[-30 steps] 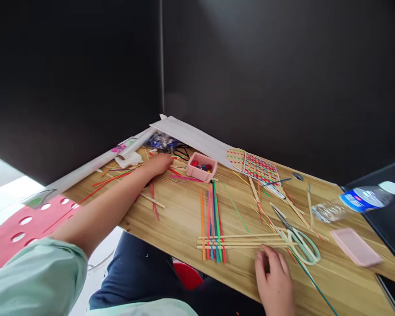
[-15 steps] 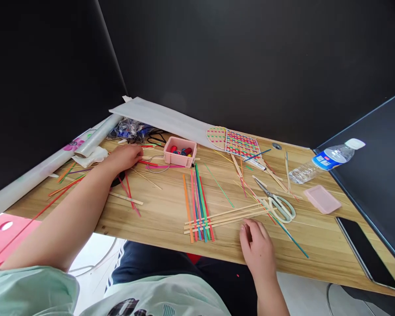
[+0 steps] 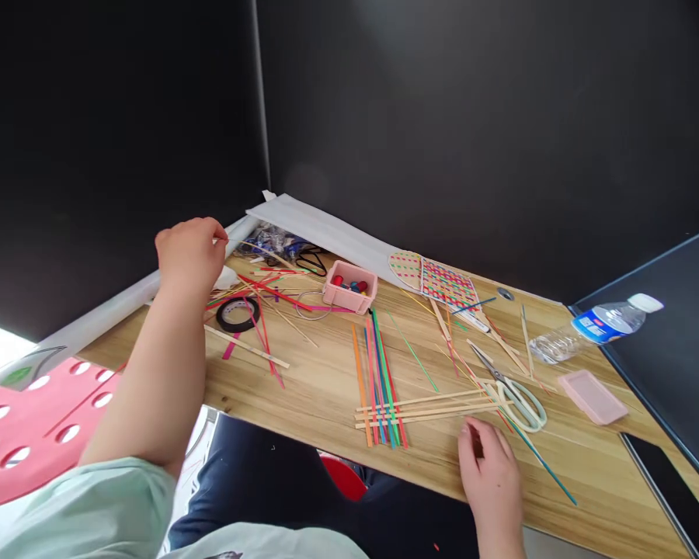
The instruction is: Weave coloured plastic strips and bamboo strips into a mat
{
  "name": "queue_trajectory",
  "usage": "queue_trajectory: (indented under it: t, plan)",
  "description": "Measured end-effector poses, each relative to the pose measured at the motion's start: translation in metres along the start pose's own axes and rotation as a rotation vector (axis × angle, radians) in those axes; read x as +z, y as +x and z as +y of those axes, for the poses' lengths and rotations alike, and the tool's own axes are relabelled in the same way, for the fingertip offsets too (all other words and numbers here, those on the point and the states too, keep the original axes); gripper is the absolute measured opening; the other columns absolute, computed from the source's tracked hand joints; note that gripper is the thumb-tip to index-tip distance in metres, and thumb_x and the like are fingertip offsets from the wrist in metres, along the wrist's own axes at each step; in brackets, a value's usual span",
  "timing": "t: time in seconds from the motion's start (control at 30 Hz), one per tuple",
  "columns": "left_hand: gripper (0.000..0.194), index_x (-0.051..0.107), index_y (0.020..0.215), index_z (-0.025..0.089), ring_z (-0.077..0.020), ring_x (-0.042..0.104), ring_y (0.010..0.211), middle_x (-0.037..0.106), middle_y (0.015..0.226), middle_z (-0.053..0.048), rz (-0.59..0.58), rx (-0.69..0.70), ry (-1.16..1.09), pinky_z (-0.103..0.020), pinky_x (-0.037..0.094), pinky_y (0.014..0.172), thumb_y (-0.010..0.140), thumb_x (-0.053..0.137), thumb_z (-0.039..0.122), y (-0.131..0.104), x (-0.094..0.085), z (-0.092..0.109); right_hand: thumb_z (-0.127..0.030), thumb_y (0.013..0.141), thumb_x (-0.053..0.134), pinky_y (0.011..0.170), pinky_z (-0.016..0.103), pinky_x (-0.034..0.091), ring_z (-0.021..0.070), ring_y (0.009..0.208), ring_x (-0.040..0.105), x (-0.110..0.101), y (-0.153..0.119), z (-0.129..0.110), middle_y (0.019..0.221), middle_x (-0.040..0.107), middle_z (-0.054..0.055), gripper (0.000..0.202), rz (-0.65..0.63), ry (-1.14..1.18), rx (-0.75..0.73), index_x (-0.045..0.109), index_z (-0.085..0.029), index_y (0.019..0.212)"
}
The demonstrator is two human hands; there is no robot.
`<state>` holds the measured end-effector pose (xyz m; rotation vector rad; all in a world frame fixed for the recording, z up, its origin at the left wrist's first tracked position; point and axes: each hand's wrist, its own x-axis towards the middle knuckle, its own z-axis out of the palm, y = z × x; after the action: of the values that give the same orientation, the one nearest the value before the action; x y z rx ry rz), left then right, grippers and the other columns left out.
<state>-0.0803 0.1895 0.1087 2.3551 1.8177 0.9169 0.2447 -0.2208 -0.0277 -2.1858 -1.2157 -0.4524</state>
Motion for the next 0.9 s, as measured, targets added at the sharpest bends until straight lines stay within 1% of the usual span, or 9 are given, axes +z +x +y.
queue_trajectory:
  t: [0.13,0.23,0.3,0.43,0.5,0.57,0.63,0.73,0.9]
  plan:
    - [0.020,0.062,0.095,0.014,-0.0211,0.056,0.097,0.065,0.099,-0.005,0.087,-0.153,-0.281,-0.039,0.039,0.096,0.084,0.053,0.027,-0.003,-0.020,-0.015,-0.043,0.093,0.047,0.070,0.035,0.052,0.0226,0.078,0.066,-0.002,0.002,0.001,0.087,0.070,0.009,0.031,0.002,0.036,-0.072,0.064,-0.019,0.090]
    - [0.021,0.060,0.095,0.015,-0.0161,0.057,0.087,0.066,0.096,-0.003,0.001,-0.177,-0.610,-0.030,0.044,0.083,0.081,0.058,0.030,-0.011,-0.015,0.001,-0.042,0.093,0.048,0.070,0.033,0.054,0.0209,0.079,0.068,-0.011,0.009,-0.003,0.087,0.072,0.007,0.028,-0.014,0.079,-0.109,0.066,-0.020,0.089]
    - [0.021,0.060,0.090,0.017,-0.0134,0.058,0.079,0.066,0.088,-0.001,-0.164,-0.128,-0.837,-0.026,0.045,0.075,0.079,0.061,0.035,-0.026,-0.005,0.032,-0.040,0.092,0.052,0.071,0.031,0.055,0.0197,0.079,0.069,-0.020,0.022,-0.012,0.086,0.072,0.006,0.025,-0.079,0.196,-0.070,0.068,-0.021,0.089]
    - [0.023,0.059,0.069,0.017,-0.0115,0.053,0.059,0.062,0.066,0.000,-0.598,-0.049,-1.131,-0.024,0.040,0.057,0.070,0.069,0.038,-0.081,0.026,0.121,-0.042,0.086,0.061,0.069,0.031,0.054,0.0192,0.073,0.067,-0.029,0.076,-0.051,0.076,0.070,0.005,0.024,-0.279,0.610,0.069,0.068,-0.020,0.092]
    - [0.028,0.057,0.066,0.017,-0.0099,0.048,0.053,0.057,0.059,0.001,-0.758,-0.039,-1.225,-0.024,0.037,0.053,0.070,0.069,0.042,-0.110,0.045,0.162,-0.044,0.084,0.063,0.069,0.031,0.053,0.0178,0.070,0.065,-0.019,0.108,-0.073,0.073,0.067,0.003,0.030,-0.362,0.859,0.149,0.063,-0.020,0.102]
    - [0.033,0.054,0.066,0.017,-0.0092,0.048,0.054,0.057,0.061,0.001,-0.866,-0.038,-1.291,-0.024,0.037,0.055,0.067,0.072,0.045,-0.132,0.064,0.187,-0.051,0.080,0.066,0.059,0.030,0.051,0.0176,0.065,0.063,0.001,0.134,-0.088,0.072,0.066,0.001,0.038,-0.433,1.038,0.226,0.057,-0.021,0.102]
    - [0.036,0.051,0.064,0.017,-0.0095,0.049,0.057,0.057,0.063,0.001,-0.930,-0.045,-1.327,-0.024,0.038,0.057,0.065,0.074,0.045,-0.143,0.081,0.195,-0.054,0.080,0.064,0.054,0.026,0.048,0.0140,0.059,0.059,0.024,0.147,-0.091,0.068,0.060,-0.003,0.037,-0.406,1.070,0.281,0.053,-0.022,0.095]
    - [0.035,0.052,0.064,0.016,-0.0109,0.050,0.061,0.056,0.064,0.002,-0.998,-0.022,-1.355,-0.025,0.039,0.060,0.062,0.078,0.040,-0.144,0.096,0.188,-0.053,0.081,0.061,0.049,0.022,0.042,0.0094,0.052,0.052,0.047,0.144,-0.084,0.061,0.053,-0.005,0.033,-0.435,1.089,0.359,0.050,-0.022,0.082]
    - [0.036,0.057,0.079,0.016,-0.0103,0.052,0.069,0.056,0.072,0.003,-1.037,-0.020,-1.469,-0.025,0.042,0.067,0.068,0.078,0.043,-0.139,0.097,0.177,-0.050,0.077,0.069,0.049,0.023,0.043,0.0099,0.049,0.051,0.037,0.122,-0.085,0.056,0.054,-0.003,0.035,-0.780,1.072,0.379,0.057,-0.018,0.072]
